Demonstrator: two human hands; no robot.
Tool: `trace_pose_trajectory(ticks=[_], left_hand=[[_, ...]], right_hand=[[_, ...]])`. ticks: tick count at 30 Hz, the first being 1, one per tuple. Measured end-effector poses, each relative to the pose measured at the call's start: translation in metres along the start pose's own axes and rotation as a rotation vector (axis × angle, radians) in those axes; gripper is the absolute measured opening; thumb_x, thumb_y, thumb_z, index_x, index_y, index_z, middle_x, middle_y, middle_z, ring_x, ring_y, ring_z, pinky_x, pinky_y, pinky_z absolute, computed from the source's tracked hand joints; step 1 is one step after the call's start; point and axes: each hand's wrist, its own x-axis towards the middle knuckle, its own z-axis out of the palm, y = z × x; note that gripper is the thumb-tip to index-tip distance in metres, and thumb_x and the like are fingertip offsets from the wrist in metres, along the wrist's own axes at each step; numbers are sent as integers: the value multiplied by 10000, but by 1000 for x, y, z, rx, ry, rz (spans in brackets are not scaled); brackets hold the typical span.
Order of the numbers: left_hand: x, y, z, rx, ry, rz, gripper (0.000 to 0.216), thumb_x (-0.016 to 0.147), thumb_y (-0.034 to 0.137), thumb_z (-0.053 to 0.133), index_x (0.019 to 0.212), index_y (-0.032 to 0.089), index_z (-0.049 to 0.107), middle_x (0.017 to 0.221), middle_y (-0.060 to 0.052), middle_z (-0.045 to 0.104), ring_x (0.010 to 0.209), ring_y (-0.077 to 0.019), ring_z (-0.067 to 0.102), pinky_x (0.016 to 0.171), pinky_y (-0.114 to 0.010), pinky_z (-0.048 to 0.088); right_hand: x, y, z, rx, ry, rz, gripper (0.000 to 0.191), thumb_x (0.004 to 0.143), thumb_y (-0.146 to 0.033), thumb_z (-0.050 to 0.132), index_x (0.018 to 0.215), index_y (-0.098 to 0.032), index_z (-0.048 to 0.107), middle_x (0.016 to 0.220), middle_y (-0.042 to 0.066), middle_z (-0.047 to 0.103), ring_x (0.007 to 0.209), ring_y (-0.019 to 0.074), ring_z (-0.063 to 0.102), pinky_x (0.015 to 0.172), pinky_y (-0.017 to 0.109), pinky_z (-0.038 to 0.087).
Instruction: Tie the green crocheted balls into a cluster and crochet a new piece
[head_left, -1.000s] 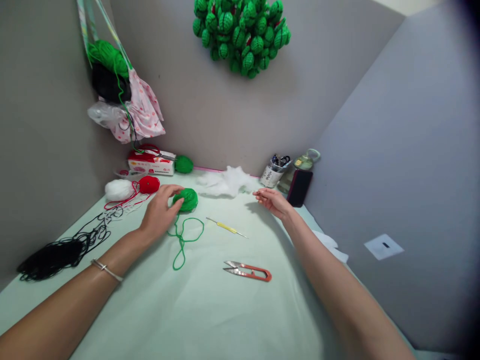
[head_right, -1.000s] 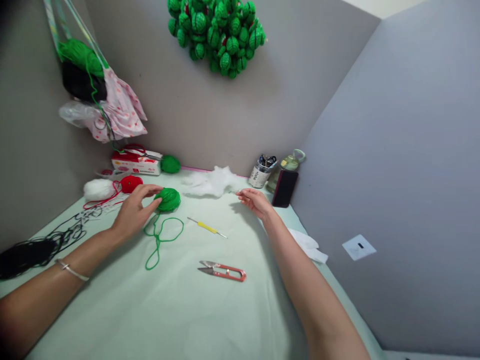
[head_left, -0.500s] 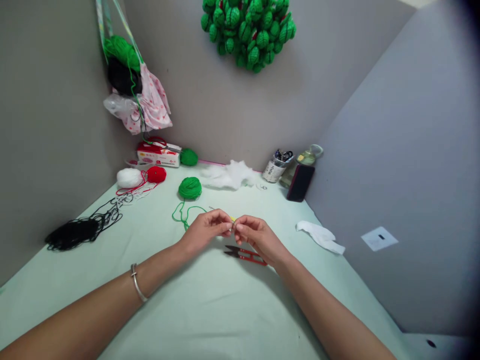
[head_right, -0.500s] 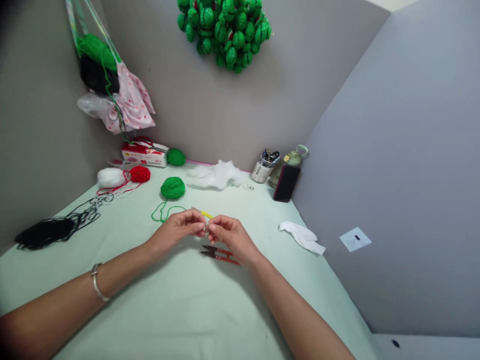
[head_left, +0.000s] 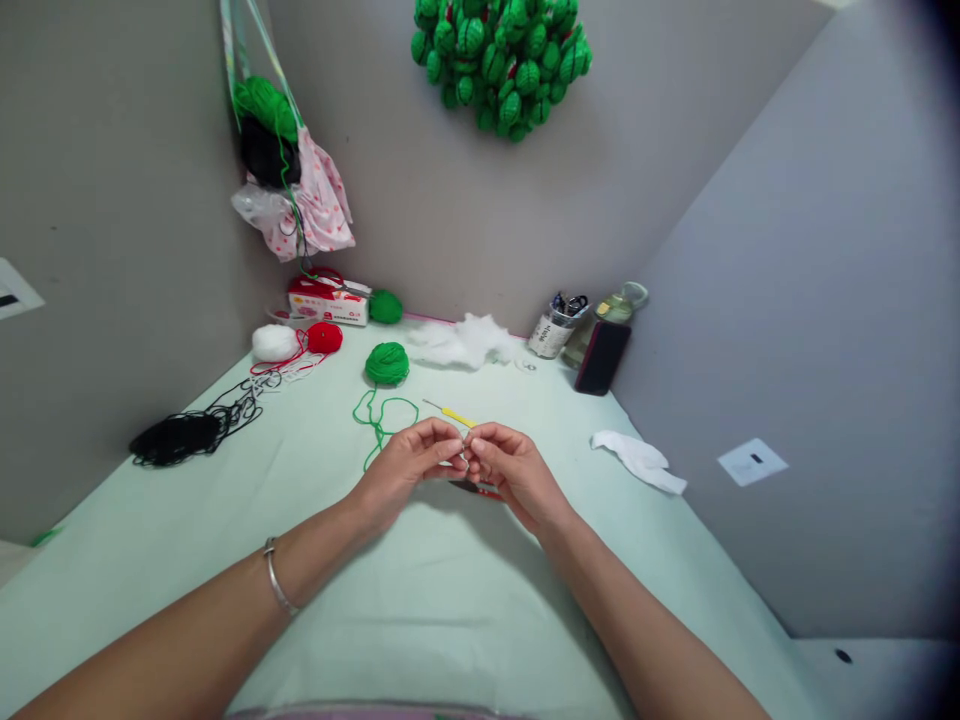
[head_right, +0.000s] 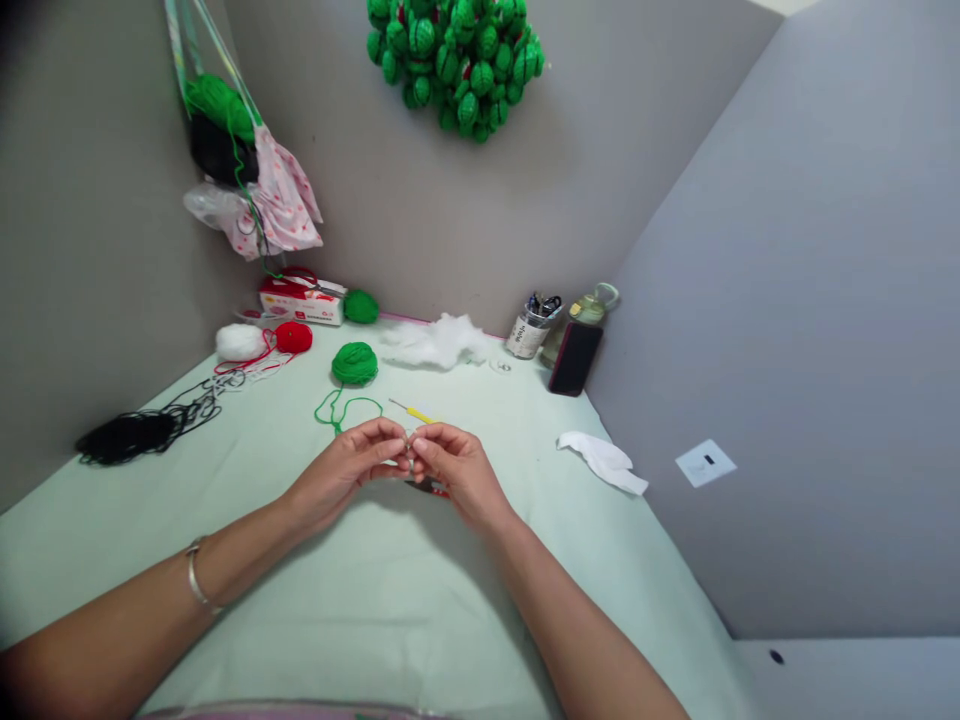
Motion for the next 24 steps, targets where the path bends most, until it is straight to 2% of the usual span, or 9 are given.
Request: trace_pose_trajectory(ticks=[5, 12, 18, 21, 24], left_hand=[[-1, 0, -3, 17, -47, 33, 208, 842, 374, 727, 846, 186, 635, 746, -1, 659, 764, -160, 655, 820, -321, 520], [-1, -2, -9, 179, 7, 99, 193, 822, 349, 743, 808, 176, 660, 718, -2, 678, 716, -136, 619, 765, -276, 488], [-1, -8, -7, 162, -29, 75, 192, 843, 353, 716, 856, 177, 639, 775, -17, 693, 753, -156, 649, 787, -299, 498], [-2, -10, -5, 246, 16, 135, 162, 842, 331, 704, 824, 185, 636, 759, -17, 682, 743, -169, 652, 780, -312, 503], [-4, -13, -5, 389, 93, 255, 108, 828, 289, 709, 788, 196, 672, 821, -12, 627, 757, -157, 625, 764, -295, 506]], right_hand=[[-3, 1, -1, 14, -42, 30, 237, 703, -379, 859, 798, -203, 731, 663, -10, 669, 562, 94, 554, 602, 253, 459], [-7, 0, 2, 82, -134, 85, 237, 708, -354, 859, 803, -198, 708, 702, -15, 656, 548, 77, 533, 562, 232, 445], [-7, 4, 3, 36, -15, 63, 220, 733, -363, 840, 796, -200, 706, 687, -7, 680, 574, 94, 567, 617, 250, 474], [-5, 9, 3, 36, 13, 65, 246, 724, -389, 843, 818, -196, 723, 700, 7, 693, 631, 115, 606, 667, 265, 497], [-4, 11, 3, 39, 19, 75, 265, 697, -396, 859, 809, -193, 731, 716, 4, 691, 637, 111, 599, 692, 273, 507]])
